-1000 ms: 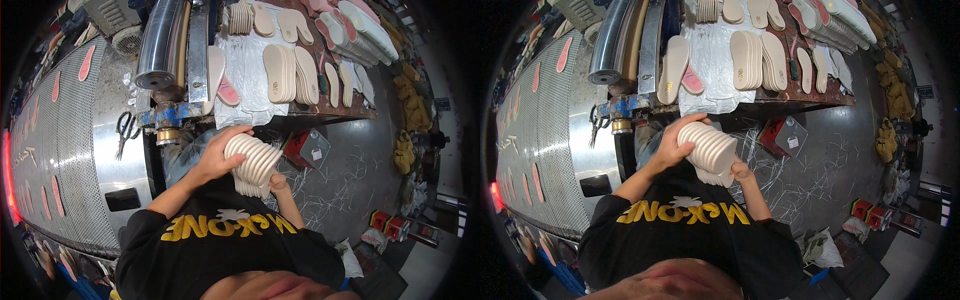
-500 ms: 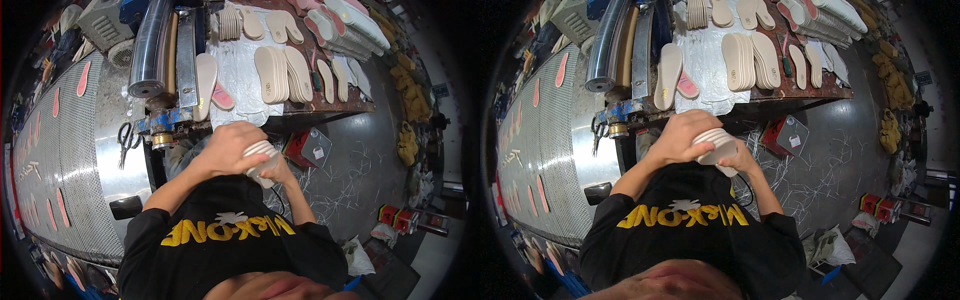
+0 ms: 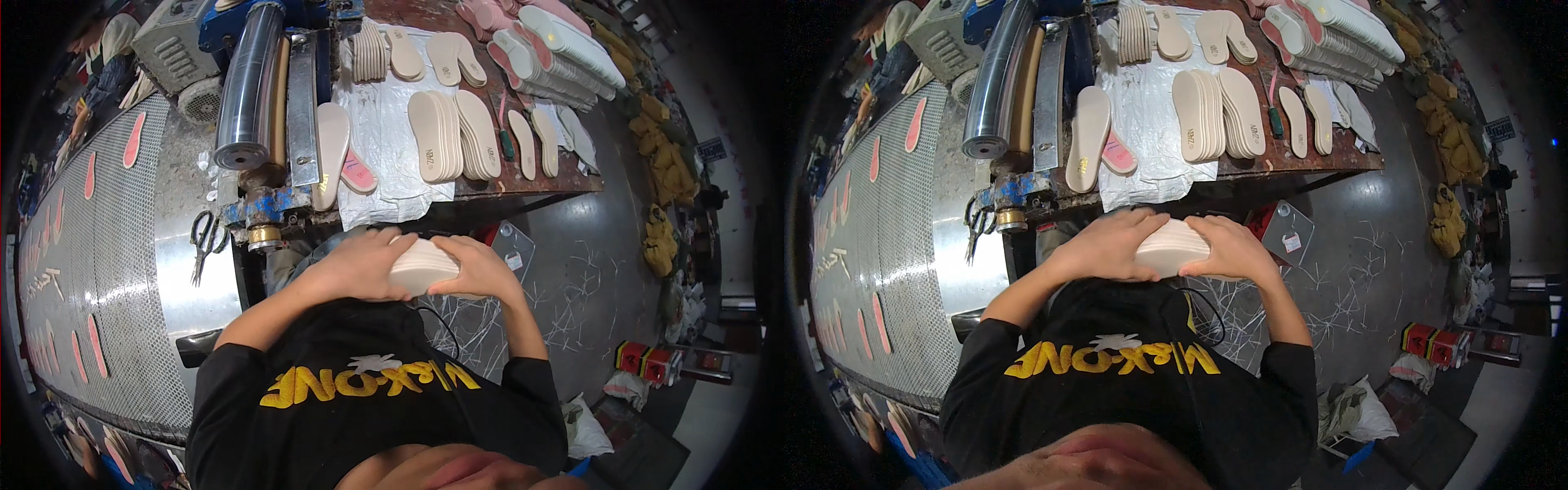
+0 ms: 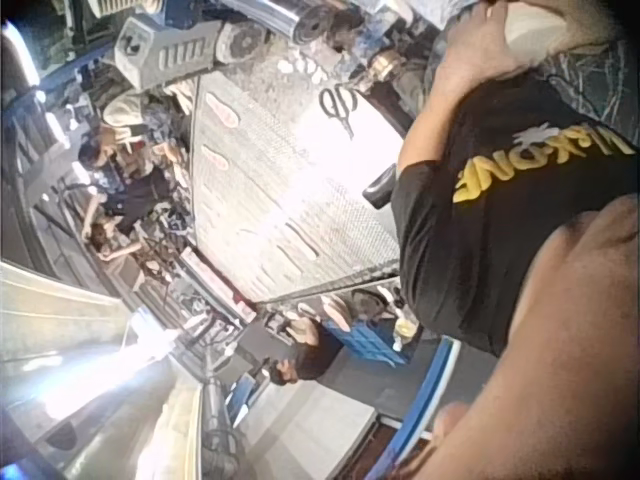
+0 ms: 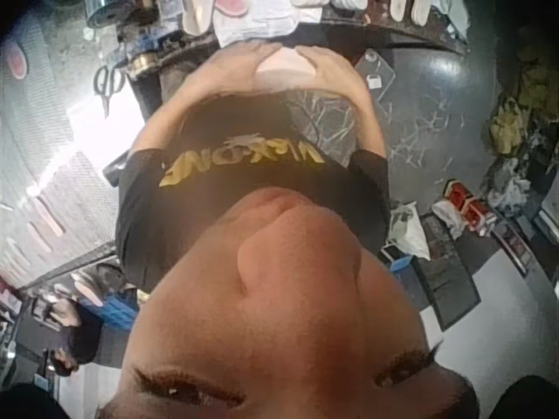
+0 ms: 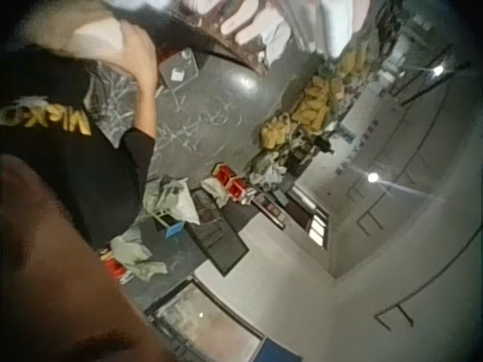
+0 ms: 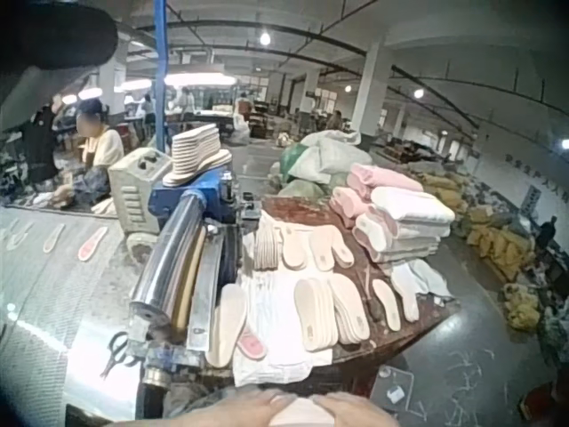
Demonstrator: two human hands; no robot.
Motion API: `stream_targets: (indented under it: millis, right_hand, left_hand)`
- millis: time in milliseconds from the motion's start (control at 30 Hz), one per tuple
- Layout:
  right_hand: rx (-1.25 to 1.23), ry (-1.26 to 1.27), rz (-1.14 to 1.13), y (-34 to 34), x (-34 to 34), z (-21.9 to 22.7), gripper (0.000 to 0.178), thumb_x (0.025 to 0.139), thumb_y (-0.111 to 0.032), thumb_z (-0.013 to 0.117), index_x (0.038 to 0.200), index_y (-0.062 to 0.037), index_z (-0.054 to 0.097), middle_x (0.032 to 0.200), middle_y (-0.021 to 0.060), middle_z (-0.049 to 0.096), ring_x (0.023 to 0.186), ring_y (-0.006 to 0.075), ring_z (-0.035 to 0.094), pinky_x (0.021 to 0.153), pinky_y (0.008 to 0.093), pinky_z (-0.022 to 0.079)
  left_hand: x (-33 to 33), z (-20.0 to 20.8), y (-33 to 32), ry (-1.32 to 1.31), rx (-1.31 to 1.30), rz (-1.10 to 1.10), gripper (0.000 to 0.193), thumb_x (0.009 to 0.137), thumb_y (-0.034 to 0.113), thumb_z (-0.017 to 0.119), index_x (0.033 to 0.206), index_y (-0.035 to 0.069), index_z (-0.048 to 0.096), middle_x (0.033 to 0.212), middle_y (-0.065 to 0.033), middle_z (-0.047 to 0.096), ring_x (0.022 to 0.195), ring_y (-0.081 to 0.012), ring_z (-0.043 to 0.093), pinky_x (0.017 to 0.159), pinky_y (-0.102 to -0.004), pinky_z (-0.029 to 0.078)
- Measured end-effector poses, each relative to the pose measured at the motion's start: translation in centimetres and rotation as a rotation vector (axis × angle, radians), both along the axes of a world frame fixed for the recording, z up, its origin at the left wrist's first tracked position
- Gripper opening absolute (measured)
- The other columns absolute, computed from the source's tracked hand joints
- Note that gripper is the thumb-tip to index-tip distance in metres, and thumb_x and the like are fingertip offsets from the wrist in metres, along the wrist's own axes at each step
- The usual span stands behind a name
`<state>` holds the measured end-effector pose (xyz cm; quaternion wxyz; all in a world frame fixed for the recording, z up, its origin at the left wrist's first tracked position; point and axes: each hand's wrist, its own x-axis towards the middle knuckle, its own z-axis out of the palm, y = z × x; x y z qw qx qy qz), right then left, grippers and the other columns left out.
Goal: The person retrieves shoe insoles from a conveyor belt, feeds insole pieces through a roller machine, joins the components together by hand, and stacks the assembled insoles on the table.
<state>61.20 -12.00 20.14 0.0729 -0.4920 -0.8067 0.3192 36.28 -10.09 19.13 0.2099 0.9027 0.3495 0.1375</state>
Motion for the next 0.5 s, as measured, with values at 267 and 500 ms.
stream_targets:
  millis: [267,500]
  right_hand:
    - [-0.502,0.458,-0.057,1.1,0.1,-0.4,0.032,0.084,-0.021,0.064,0.108,0.0013,0.064,0.096,0.0061,0.066,0.088,0.0122,0.061,0.081,0.0266,0.047]
    - [-0.207,0.808,-0.442,-2.5,-2.2,-9.0,0.036,0.094,-0.029,0.044,0.1,0.0018,0.061,0.087,0.0056,0.063,0.081,0.01,0.057,0.074,0.025,0.044]
  left_hand:
    - [-4.7,-6.6,-3.2,-0.711,-1.765,0.188,0.065,0.08,0.025,0.068,0.134,-0.005,0.044,0.127,-0.017,0.055,0.11,-0.0228,0.058,0.095,-0.0327,0.045]
    - [-5.9,-11.6,-6.1,-0.999,-1.963,0.386,0.073,0.08,0.031,0.067,0.137,-0.003,0.039,0.127,-0.0192,0.055,0.113,-0.0298,0.056,0.099,-0.0391,0.043]
